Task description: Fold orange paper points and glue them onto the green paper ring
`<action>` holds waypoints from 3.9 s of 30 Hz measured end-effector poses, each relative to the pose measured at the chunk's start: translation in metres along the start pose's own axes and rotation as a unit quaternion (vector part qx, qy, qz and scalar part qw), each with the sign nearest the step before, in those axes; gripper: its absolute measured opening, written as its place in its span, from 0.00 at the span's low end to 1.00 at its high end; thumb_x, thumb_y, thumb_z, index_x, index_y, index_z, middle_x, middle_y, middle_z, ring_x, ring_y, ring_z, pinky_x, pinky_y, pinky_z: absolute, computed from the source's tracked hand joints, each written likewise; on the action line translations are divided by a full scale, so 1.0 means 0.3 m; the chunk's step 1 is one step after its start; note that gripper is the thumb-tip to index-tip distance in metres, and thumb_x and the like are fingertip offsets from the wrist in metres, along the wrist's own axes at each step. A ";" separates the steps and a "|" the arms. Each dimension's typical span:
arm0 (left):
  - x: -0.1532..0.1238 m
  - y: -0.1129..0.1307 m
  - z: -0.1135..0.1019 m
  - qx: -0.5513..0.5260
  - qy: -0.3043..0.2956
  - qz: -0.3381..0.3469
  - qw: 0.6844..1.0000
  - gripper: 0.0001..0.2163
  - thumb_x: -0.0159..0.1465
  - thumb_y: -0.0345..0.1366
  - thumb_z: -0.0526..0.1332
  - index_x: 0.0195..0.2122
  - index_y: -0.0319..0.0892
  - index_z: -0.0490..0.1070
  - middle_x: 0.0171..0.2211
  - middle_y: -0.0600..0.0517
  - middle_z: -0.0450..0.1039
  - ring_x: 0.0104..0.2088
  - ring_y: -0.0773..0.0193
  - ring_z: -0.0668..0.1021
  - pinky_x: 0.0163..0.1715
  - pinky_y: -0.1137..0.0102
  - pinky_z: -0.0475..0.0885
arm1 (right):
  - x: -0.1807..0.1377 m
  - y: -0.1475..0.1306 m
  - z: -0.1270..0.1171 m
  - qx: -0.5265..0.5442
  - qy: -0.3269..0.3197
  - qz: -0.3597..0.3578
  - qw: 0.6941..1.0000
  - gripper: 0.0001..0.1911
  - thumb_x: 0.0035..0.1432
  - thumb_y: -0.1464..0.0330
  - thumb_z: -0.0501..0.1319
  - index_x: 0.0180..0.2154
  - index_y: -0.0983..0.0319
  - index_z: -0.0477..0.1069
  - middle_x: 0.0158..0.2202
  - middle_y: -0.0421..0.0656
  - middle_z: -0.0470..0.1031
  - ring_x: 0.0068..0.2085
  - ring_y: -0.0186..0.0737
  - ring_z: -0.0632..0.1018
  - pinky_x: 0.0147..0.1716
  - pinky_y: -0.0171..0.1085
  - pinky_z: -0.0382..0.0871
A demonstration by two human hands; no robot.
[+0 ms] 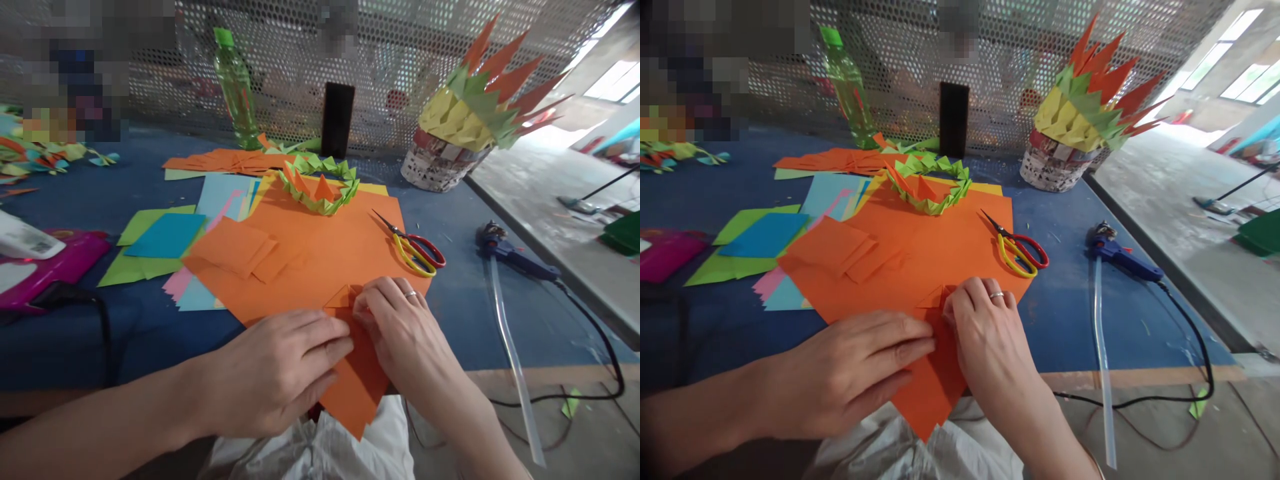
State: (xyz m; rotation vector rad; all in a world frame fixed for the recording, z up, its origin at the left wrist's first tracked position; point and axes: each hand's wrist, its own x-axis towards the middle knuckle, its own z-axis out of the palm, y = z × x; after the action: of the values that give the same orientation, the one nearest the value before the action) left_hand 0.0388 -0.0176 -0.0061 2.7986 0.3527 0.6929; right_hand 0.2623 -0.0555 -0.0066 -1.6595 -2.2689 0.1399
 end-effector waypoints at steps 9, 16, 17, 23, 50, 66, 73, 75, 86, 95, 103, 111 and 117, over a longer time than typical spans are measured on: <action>0.008 0.001 0.002 -0.002 -0.026 -0.010 1.000 0.13 0.72 0.33 0.56 0.54 0.34 0.72 0.58 0.40 0.72 0.51 0.53 0.78 0.51 0.62 0.75 | 0.000 0.000 0.000 -0.002 0.006 -0.003 1.000 0.13 0.63 0.81 0.51 0.38 0.60 0.68 0.40 0.45 0.71 0.41 0.46 0.68 0.39 0.45 0.62; 0.002 0.002 -0.003 -0.019 -0.009 0.021 1.000 0.12 0.71 0.30 0.58 0.53 0.34 0.74 0.52 0.43 0.78 0.49 0.54 0.79 0.52 0.61 0.74 | 0.005 0.004 0.008 0.011 0.014 -0.001 1.000 0.08 0.69 0.76 0.53 0.38 0.60 0.68 0.40 0.44 0.71 0.43 0.46 0.69 0.42 0.45 0.64; 0.000 0.000 -0.003 -0.022 -0.012 0.019 1.000 0.12 0.70 0.30 0.58 0.53 0.34 0.74 0.53 0.43 0.77 0.49 0.54 0.79 0.52 0.61 0.74 | 0.005 0.004 0.007 0.012 0.014 -0.002 1.000 0.08 0.69 0.75 0.53 0.39 0.59 0.68 0.40 0.44 0.72 0.43 0.46 0.70 0.42 0.45 0.64; 0.003 -0.011 -0.004 -0.024 -0.008 0.035 0.999 0.12 0.70 0.29 0.58 0.51 0.33 0.76 0.53 0.40 0.79 0.51 0.53 0.80 0.53 0.59 0.75 | 0.001 0.004 0.006 0.007 0.017 0.001 1.000 0.08 0.70 0.73 0.53 0.38 0.60 0.69 0.40 0.45 0.72 0.43 0.45 0.70 0.43 0.45 0.66; -0.005 0.024 -0.006 0.069 -0.052 0.112 0.990 0.18 0.73 0.32 0.50 0.58 0.33 0.73 0.56 0.42 0.78 0.56 0.53 0.80 0.58 0.60 0.75 | 0.006 0.007 0.006 0.039 0.016 0.027 0.999 0.02 0.69 0.71 0.57 0.41 0.61 0.69 0.41 0.45 0.74 0.44 0.47 0.73 0.45 0.48 0.69; 0.029 -0.005 -0.021 -0.003 -0.054 0.092 0.994 0.18 0.70 0.29 0.53 0.58 0.29 0.71 0.50 0.40 0.81 0.50 0.50 0.83 0.49 0.60 0.80 | -0.001 0.017 0.029 0.079 0.114 0.036 0.990 0.05 0.68 0.75 0.57 0.42 0.59 0.68 0.42 0.44 0.73 0.43 0.43 0.73 0.42 0.42 0.69; 0.067 -0.044 -0.063 -0.223 0.013 -0.063 0.973 0.22 0.70 0.23 0.53 0.64 0.44 0.64 0.44 0.51 0.80 0.43 0.65 0.81 0.47 0.70 0.75 | -0.130 -0.044 0.015 0.120 0.153 -0.009 0.981 0.11 0.69 0.77 0.54 0.49 0.60 0.69 0.47 0.44 0.72 0.47 0.36 0.73 0.48 0.36 0.67; 0.070 -0.049 -0.071 -0.204 0.060 -0.067 0.975 0.20 0.67 0.22 0.55 0.58 0.42 0.69 0.42 0.50 0.78 0.43 0.63 0.79 0.46 0.69 0.74 | -0.154 -0.062 0.024 0.116 0.142 -0.020 0.983 0.13 0.68 0.76 0.54 0.51 0.62 0.69 0.48 0.45 0.73 0.48 0.37 0.73 0.49 0.36 0.68; 0.053 -0.124 -0.046 -0.106 -0.058 -0.043 0.992 0.21 0.65 0.26 0.59 0.60 0.41 0.67 0.59 0.45 0.73 0.59 0.55 0.74 0.63 0.58 0.66 | -0.116 -0.074 0.049 0.081 0.123 -0.031 0.989 0.10 0.68 0.68 0.60 0.51 0.61 0.71 0.49 0.45 0.78 0.48 0.41 0.77 0.48 0.39 0.73; 0.041 -0.095 -0.048 -0.062 -0.049 -0.041 0.996 0.14 0.68 0.33 0.64 0.54 0.41 0.71 0.53 0.48 0.77 0.50 0.56 0.78 0.56 0.61 0.66 | -0.138 -0.026 0.030 0.008 0.134 -0.060 0.989 0.09 0.69 0.74 0.55 0.45 0.61 0.74 0.50 0.42 0.81 0.50 0.42 0.78 0.51 0.40 0.71; 0.064 -0.056 -0.007 -0.058 -0.021 -0.031 0.998 0.09 0.74 0.29 0.53 0.45 0.39 0.74 0.43 0.47 0.77 0.43 0.59 0.77 0.48 0.64 0.70 | -0.129 -0.031 0.032 0.049 0.169 -0.064 0.982 0.09 0.66 0.75 0.57 0.42 0.59 0.75 0.45 0.40 0.81 0.46 0.37 0.79 0.47 0.38 0.70; 0.070 -0.051 0.010 -0.177 -0.007 -0.063 0.982 0.06 0.73 0.28 0.57 0.38 0.40 0.72 0.36 0.50 0.74 0.36 0.64 0.74 0.41 0.70 0.68 | -0.205 0.009 0.040 0.060 0.183 -0.075 0.978 0.10 0.63 0.75 0.63 0.45 0.59 0.77 0.46 0.42 0.81 0.49 0.39 0.77 0.49 0.38 0.70; 0.078 -0.045 0.018 -0.198 -0.025 -0.106 0.974 0.07 0.73 0.29 0.57 0.38 0.41 0.71 0.35 0.51 0.71 0.37 0.64 0.72 0.40 0.70 0.67 | -0.232 0.014 0.072 0.026 0.224 -0.081 0.971 0.14 0.64 0.76 0.61 0.50 0.63 0.76 0.47 0.43 0.83 0.49 0.40 0.79 0.50 0.41 0.70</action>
State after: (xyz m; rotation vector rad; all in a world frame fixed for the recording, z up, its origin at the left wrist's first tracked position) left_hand 0.0592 0.0011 -0.0045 2.3544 0.4421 0.5696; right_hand 0.2782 -0.1173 -0.0422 -1.3099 -2.0197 -0.1941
